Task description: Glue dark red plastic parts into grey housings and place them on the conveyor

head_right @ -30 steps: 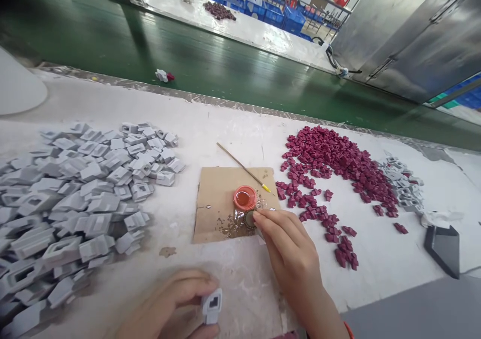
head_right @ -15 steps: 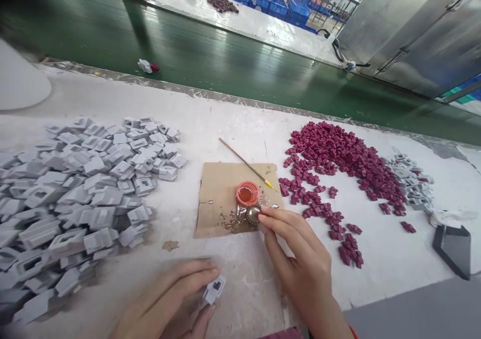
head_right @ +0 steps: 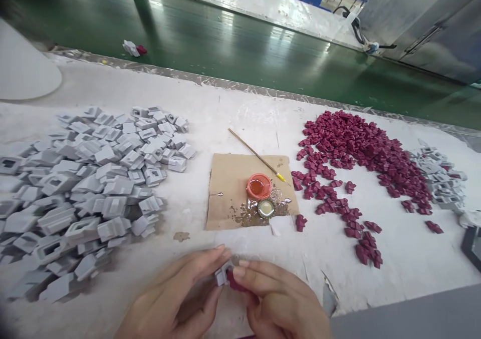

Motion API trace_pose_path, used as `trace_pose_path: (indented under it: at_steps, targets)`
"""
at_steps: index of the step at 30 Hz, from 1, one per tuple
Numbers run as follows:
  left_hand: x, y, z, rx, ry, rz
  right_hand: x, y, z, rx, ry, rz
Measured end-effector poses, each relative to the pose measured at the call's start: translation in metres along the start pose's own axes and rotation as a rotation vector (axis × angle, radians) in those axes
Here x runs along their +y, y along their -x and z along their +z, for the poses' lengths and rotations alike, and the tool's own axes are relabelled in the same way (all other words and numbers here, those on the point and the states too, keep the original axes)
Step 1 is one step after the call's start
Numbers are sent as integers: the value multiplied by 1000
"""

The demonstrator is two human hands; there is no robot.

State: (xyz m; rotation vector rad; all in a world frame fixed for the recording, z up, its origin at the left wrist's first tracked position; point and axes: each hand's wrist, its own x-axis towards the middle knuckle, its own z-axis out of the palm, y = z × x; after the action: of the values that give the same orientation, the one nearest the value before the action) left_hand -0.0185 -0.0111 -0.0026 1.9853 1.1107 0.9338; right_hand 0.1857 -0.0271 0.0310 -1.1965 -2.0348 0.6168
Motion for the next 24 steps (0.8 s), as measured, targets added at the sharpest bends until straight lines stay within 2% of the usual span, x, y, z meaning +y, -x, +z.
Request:
trace_pose_path:
  at_steps: [3,9,14,17,20,24]
  targets:
    - [0,-1,-3,-10,-16,10,4,-2,-3,-58,23,-14]
    - [2,-3,-5,-15,-21,35,4,-11,-4,-64,51,-79]
    - [4,-6,-4,-17,-1,9,13,-2,-7,-223,138,-134]
    - [5,-7,-6,-49,-22,43,20,6,-13,-298,230,-175]
    - [4,-7,-8,-93,-64,88,20,9,-16,-296,224,-181]
    - [2,-7,-9,-86,-144,147,10,1,-12,-285,224,-195]
